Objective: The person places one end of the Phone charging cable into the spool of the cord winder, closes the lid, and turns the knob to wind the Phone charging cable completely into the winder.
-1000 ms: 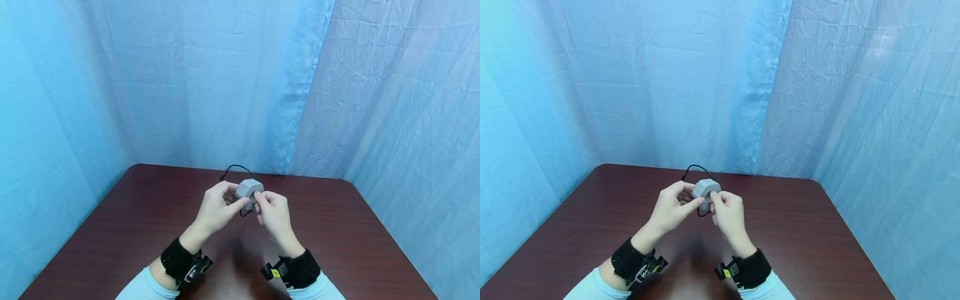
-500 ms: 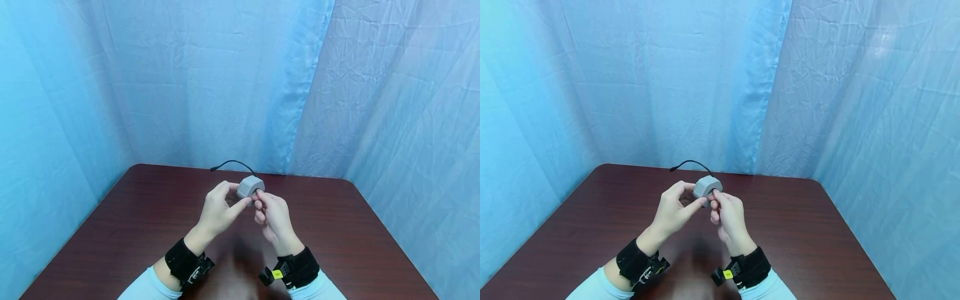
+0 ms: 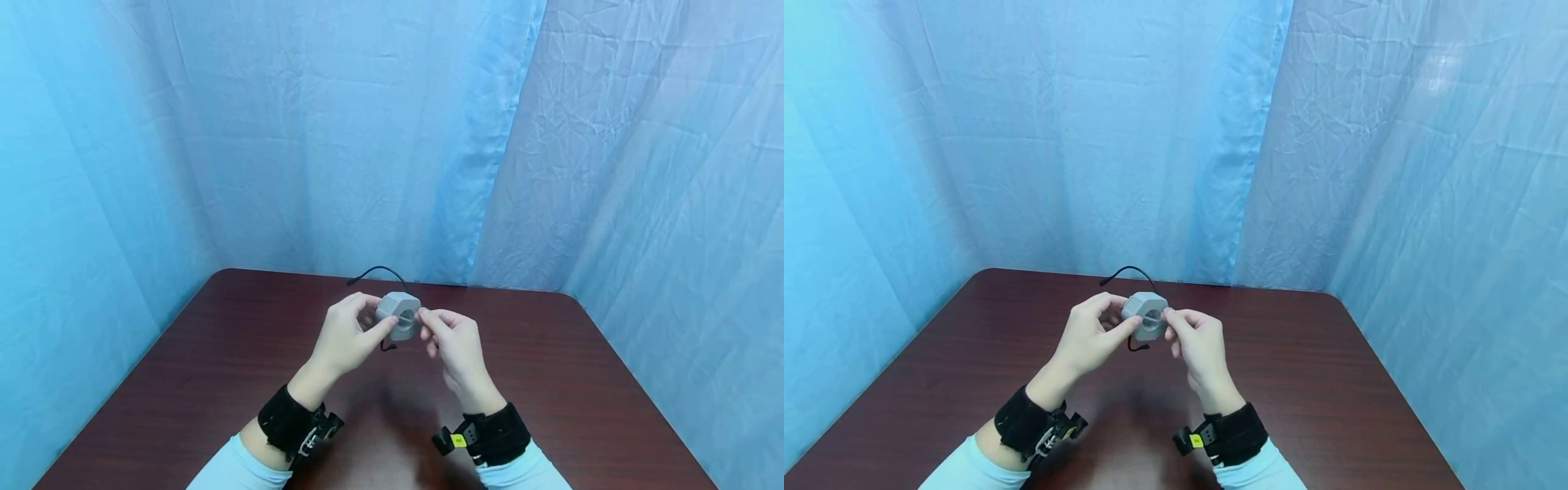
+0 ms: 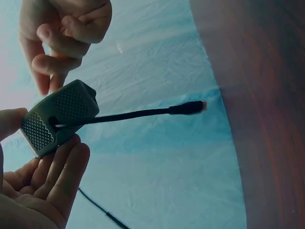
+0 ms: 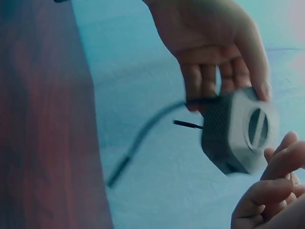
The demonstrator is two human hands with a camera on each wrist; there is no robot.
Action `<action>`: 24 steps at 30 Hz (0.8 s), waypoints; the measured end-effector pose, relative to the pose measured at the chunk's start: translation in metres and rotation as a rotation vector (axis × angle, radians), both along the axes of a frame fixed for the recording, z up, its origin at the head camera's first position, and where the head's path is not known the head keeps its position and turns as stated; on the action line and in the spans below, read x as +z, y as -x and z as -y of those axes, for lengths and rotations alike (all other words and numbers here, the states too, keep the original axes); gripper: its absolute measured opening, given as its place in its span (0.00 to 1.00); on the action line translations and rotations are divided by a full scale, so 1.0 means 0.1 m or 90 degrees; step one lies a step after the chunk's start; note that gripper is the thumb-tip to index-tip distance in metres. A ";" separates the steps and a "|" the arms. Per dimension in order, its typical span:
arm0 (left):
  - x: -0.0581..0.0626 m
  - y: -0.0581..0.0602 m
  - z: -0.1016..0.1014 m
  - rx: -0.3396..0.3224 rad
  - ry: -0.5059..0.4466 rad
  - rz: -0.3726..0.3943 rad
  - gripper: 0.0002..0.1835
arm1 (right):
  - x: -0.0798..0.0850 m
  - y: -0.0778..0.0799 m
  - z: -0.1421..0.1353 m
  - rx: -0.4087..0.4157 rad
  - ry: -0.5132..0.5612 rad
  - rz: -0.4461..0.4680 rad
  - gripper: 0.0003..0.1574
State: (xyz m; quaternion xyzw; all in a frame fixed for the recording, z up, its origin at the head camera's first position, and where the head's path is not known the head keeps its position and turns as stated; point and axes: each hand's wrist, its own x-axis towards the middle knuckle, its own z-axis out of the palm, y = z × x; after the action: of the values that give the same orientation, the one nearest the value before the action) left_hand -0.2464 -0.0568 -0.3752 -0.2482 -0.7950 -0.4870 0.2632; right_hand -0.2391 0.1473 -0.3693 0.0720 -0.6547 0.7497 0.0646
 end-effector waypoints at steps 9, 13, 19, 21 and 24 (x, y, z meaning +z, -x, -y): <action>0.09 0.01 0.14 -0.004 -0.022 0.081 0.11 | 0.19 -0.06 -0.21 -0.022 -0.121 -0.212 0.09; 0.12 0.01 0.19 -0.017 -0.034 0.131 0.11 | 0.23 -0.06 -0.28 -0.056 -0.251 -0.365 0.11; 0.13 0.04 0.23 -0.067 -0.059 0.209 0.11 | 0.26 -0.04 -0.33 -0.066 -0.357 -0.545 0.19; 0.13 0.05 0.24 -0.079 -0.058 0.226 0.11 | 0.27 -0.02 -0.33 -0.058 -0.377 -0.589 0.20; 0.12 0.06 0.25 -0.092 -0.047 0.248 0.11 | 0.26 0.00 -0.34 -0.050 -0.414 -0.647 0.20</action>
State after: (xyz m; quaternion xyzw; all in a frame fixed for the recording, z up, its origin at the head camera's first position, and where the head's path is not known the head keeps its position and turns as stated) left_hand -0.2526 -0.0821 -0.3630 -0.1963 -0.7926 -0.5719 0.0780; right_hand -0.2391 0.1810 -0.3435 0.4126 -0.7397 0.3800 0.3717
